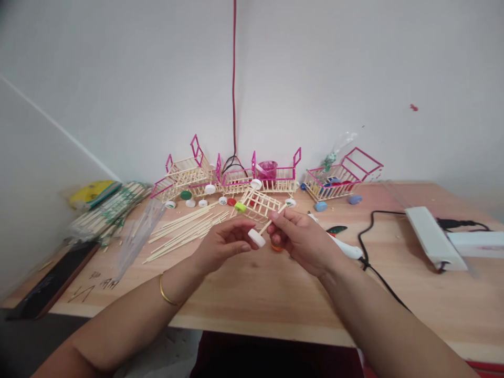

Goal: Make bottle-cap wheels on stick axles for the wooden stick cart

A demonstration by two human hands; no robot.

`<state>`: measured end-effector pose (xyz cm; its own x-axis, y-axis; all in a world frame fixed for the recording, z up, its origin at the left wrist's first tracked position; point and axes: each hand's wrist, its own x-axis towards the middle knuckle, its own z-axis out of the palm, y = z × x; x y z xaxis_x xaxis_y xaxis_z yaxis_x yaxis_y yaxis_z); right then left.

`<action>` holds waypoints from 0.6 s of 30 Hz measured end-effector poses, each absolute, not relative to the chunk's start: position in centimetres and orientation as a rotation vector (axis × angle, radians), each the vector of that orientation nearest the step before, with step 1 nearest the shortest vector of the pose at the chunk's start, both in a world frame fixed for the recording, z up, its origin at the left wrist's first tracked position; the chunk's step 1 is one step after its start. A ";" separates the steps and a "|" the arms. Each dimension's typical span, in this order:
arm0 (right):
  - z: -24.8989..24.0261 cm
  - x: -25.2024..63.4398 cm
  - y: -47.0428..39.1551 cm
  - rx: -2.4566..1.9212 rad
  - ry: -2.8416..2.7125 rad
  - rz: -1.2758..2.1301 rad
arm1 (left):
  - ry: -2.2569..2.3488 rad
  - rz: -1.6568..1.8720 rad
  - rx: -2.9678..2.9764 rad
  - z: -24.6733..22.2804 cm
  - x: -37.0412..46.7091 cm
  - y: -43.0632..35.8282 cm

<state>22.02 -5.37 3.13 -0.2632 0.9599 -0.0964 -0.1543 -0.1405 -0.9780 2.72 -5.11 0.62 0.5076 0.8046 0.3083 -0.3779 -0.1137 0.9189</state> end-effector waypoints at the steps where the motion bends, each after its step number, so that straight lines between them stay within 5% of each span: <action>1: 3.2 21.9 -5.4 -1.025 -1.176 1.595 | 0.403 1.061 1.334 0.6 2.7 -5.1; 18: 3.2 21.3 -5.8 -1.034 -1.052 1.725 | 0.523 1.074 1.341 0.7 2.9 -5.6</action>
